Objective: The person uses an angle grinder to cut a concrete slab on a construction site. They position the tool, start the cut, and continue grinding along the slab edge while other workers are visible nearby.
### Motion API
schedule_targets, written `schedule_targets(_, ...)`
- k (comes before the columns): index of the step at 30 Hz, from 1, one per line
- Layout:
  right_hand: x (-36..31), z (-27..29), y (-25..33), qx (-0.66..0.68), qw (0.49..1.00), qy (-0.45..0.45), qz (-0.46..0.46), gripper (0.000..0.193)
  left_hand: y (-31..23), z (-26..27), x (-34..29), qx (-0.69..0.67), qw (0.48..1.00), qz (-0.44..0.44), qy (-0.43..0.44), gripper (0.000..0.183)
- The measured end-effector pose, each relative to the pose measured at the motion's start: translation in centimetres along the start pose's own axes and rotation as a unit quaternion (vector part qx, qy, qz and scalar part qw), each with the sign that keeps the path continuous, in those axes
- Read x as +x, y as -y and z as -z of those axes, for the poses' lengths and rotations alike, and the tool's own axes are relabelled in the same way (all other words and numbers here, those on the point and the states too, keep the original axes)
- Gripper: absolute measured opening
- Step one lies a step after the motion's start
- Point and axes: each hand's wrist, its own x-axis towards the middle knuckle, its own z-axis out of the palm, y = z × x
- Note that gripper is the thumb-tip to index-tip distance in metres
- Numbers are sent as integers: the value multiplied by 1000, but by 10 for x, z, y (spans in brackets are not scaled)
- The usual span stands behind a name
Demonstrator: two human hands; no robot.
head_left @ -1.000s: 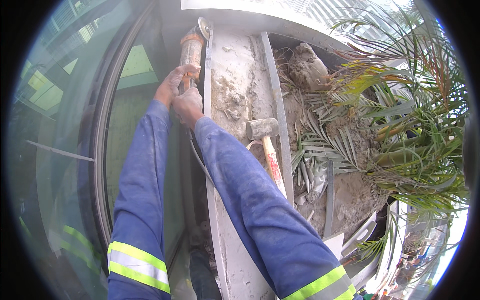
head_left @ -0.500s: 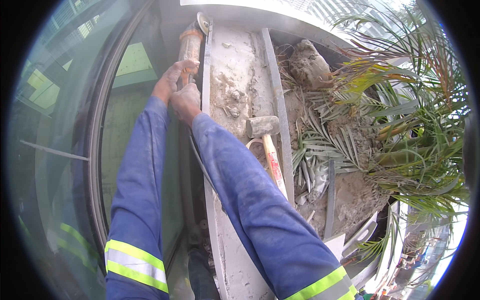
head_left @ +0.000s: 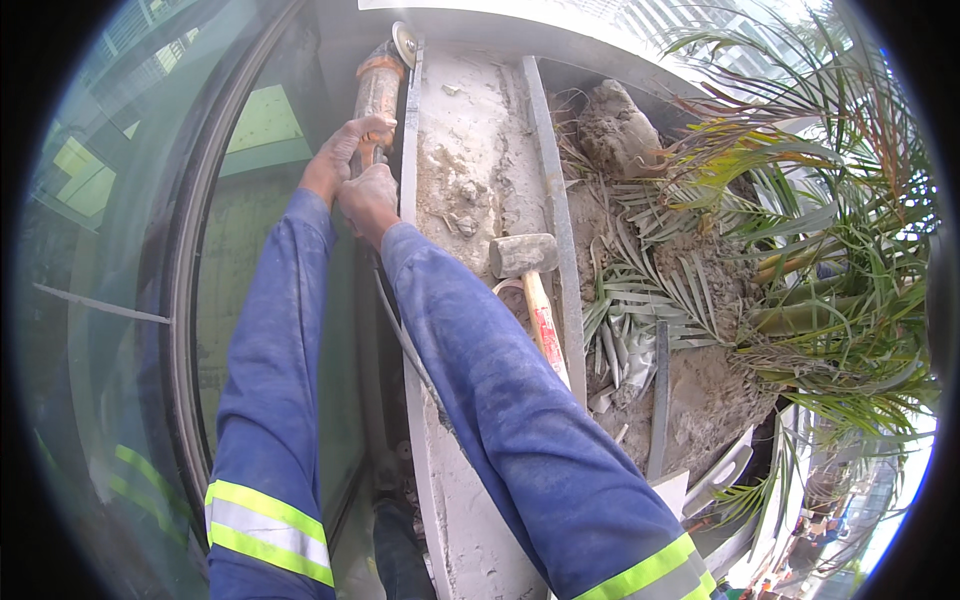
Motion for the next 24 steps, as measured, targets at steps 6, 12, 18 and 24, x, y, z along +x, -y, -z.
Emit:
schedule_targets(6,-10,10,10,25,996,69,-51,49,-5,-5,-19,-22,1000,-1,-8,53)
schedule_targets(12,-5,11,9,24,997,43,-53,48,-2,-6,-5,-15,1000,-3,3,56)
schedule_targets(18,-10,11,13,22,997,55,-53,47,-2,-1,-8,-15,1000,-1,-7,58)
schedule_targets(24,-1,9,8,29,997,45,-48,46,-2,-8,-12,-27,1000,0,6,53)
